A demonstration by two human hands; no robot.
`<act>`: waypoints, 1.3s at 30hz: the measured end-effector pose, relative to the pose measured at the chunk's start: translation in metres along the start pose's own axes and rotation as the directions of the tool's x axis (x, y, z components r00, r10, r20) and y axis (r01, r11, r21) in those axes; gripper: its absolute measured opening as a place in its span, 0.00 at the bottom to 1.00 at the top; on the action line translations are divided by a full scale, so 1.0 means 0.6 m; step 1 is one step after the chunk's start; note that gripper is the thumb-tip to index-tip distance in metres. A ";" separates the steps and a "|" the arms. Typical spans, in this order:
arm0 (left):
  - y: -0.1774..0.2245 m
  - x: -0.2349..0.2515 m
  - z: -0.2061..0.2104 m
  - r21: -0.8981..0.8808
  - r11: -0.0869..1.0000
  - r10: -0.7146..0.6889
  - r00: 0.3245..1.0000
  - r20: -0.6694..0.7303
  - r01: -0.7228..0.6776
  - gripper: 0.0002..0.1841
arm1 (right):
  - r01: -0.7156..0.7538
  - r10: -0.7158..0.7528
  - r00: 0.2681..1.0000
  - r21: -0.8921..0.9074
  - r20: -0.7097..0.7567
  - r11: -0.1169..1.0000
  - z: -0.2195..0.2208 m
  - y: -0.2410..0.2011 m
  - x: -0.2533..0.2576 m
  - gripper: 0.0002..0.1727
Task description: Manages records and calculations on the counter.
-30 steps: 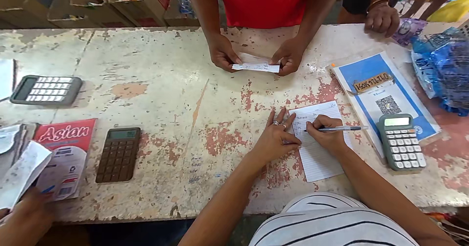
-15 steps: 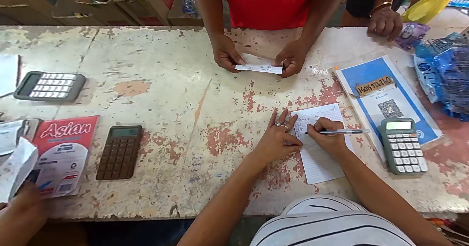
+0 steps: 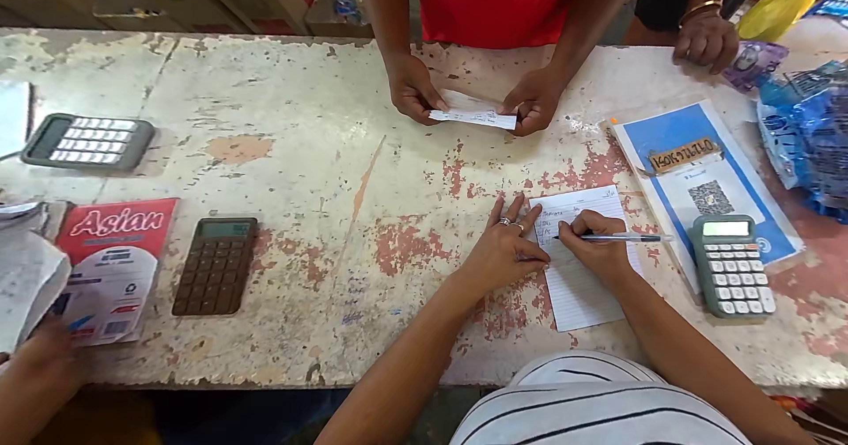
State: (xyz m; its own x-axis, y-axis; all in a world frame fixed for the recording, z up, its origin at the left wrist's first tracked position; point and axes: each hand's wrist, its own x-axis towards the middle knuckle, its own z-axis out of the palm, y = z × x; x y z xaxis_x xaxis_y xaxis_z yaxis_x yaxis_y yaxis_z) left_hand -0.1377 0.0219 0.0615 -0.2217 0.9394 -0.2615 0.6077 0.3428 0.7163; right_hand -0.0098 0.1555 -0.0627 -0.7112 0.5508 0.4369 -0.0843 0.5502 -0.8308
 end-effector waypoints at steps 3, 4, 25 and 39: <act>-0.040 0.008 0.045 0.049 0.887 0.441 0.812 -0.381 -0.459 0.12 | 0.010 -0.010 1.000 -0.023 -0.015 1.000 0.002 0.000 0.001 0.15; 0.013 -0.007 -0.003 0.021 0.991 0.133 0.988 -0.076 -0.131 0.12 | 0.012 -0.013 1.000 -0.027 -0.020 1.000 0.003 0.002 0.001 0.15; -0.121 0.020 0.058 -0.039 0.953 0.285 0.936 -0.208 -0.299 0.08 | -0.031 0.031 0.998 0.001 -0.060 1.000 -0.006 0.013 0.002 0.15; -0.104 0.020 0.046 -0.002 0.917 0.386 0.890 -0.243 -0.399 0.05 | -0.042 0.039 0.997 -0.041 -0.071 0.998 -0.020 0.032 0.019 0.16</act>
State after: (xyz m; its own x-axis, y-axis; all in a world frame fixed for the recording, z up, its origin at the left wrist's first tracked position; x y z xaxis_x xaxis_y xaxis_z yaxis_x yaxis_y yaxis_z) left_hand -0.1574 0.0118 -0.0042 -0.1483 0.9682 0.2015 0.6443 -0.0600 0.7624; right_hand -0.0114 0.1798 -0.0696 -0.6628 0.6150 0.4271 -0.0250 0.5519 -0.8336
